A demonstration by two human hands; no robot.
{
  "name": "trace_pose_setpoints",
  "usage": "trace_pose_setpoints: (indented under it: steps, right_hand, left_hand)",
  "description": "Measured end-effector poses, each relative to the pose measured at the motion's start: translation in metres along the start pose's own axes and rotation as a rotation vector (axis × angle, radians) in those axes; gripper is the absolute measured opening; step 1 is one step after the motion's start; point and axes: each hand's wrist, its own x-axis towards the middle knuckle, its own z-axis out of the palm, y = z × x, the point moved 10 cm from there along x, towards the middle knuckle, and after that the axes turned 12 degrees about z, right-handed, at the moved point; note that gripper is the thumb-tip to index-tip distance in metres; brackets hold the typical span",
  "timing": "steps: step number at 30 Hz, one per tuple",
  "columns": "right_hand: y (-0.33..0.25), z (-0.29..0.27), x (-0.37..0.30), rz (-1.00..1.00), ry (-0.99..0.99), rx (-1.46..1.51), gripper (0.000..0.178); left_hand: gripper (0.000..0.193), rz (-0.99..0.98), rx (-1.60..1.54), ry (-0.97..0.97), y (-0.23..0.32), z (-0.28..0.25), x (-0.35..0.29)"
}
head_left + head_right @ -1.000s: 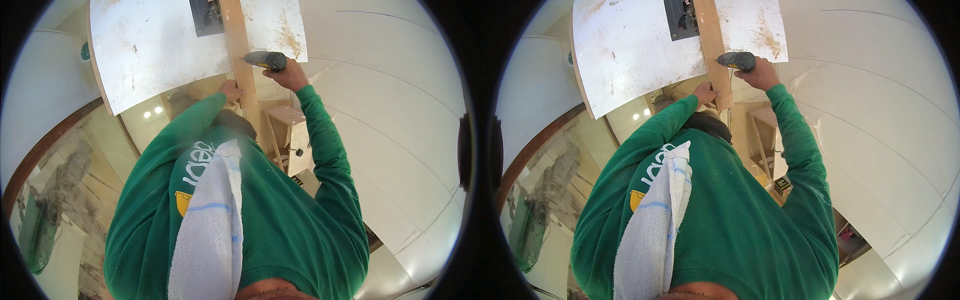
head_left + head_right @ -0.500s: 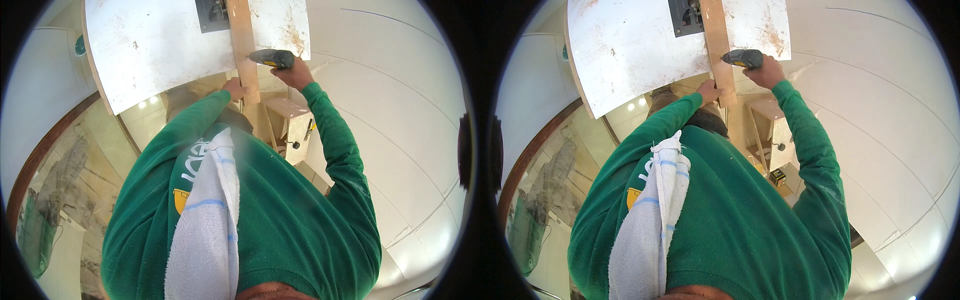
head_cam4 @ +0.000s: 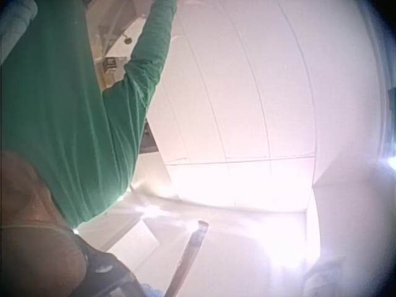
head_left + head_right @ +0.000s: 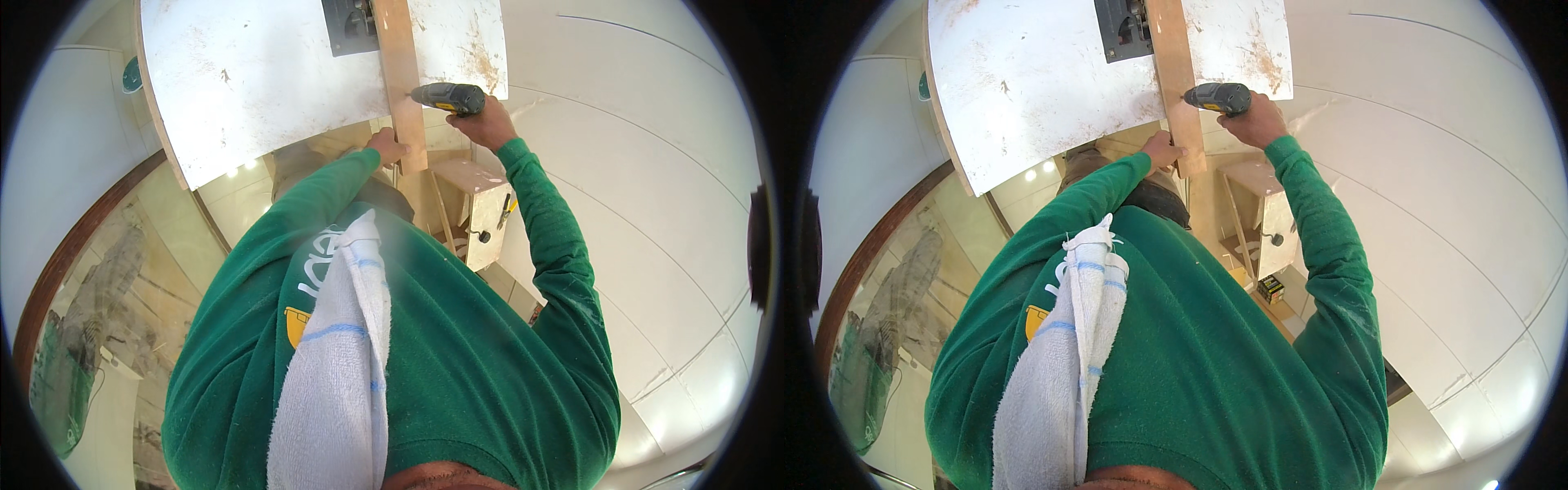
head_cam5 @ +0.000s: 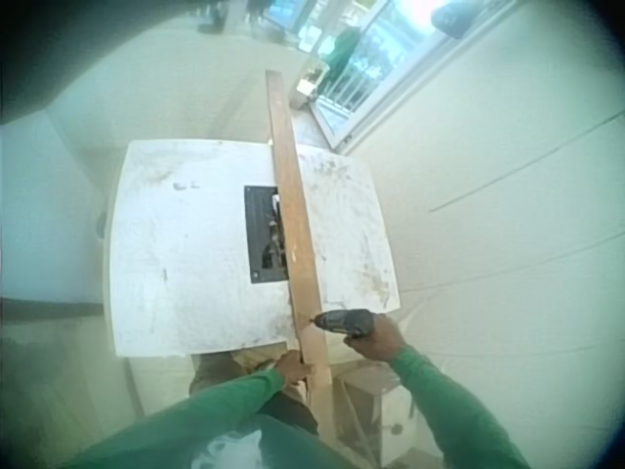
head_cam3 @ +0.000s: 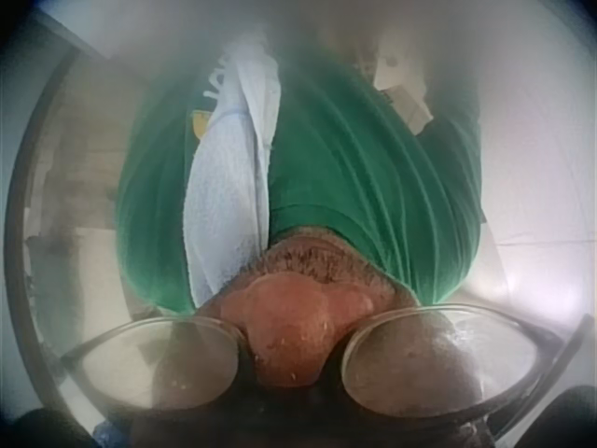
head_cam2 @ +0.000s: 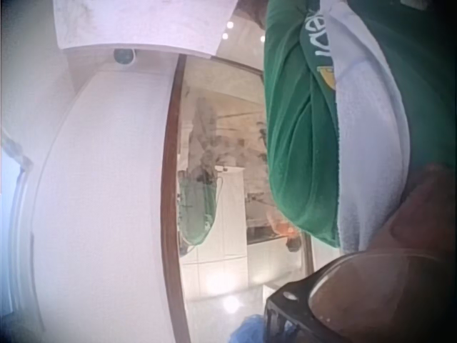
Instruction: The person assembles a wooden cabinet by drilling screws into wooden panels, aligning and securing them together, and marking measurements with a pencil. They handle multiple wooden pieces and use a power drill and pencil to complete the assembly.
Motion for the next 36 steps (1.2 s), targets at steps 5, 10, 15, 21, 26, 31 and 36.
trace_pose_setpoints:
  steps: [5,10,15,21,26,31,36]
  right_hand:
    - [-0.001,-0.004,-0.002,-0.017,0.020,0.008,0.045]
    - [0.003,-0.006,-0.003,0.010,0.023,0.040,0.046]
    - [0.009,-0.004,-0.004,0.009,0.021,0.101,0.046]
    - [0.022,0.006,-0.002,-0.006,-0.001,0.119,0.049]
    - [0.015,-0.004,-0.009,-0.064,0.034,0.160,0.050]
    - [0.010,-0.007,-0.011,-0.075,0.029,0.072,0.046]
    - [0.003,-0.028,-0.015,-0.077,0.021,0.116,0.044]
  left_hand:
    - [0.053,-0.022,-0.032,-0.004,0.002,0.000,-0.003]
    - [0.050,-0.025,-0.028,0.018,0.006,-0.004,-0.004]
    - [0.043,0.019,0.194,0.068,0.026,-0.016,-0.020]
    - [0.028,0.482,0.542,0.386,0.110,-0.057,-0.035]
    - [0.026,0.719,0.545,0.438,0.149,-0.072,-0.002]
    - [0.010,0.787,0.568,0.458,0.150,-0.070,0.006]
    - [0.008,0.796,0.541,0.503,0.138,-0.070,0.017]
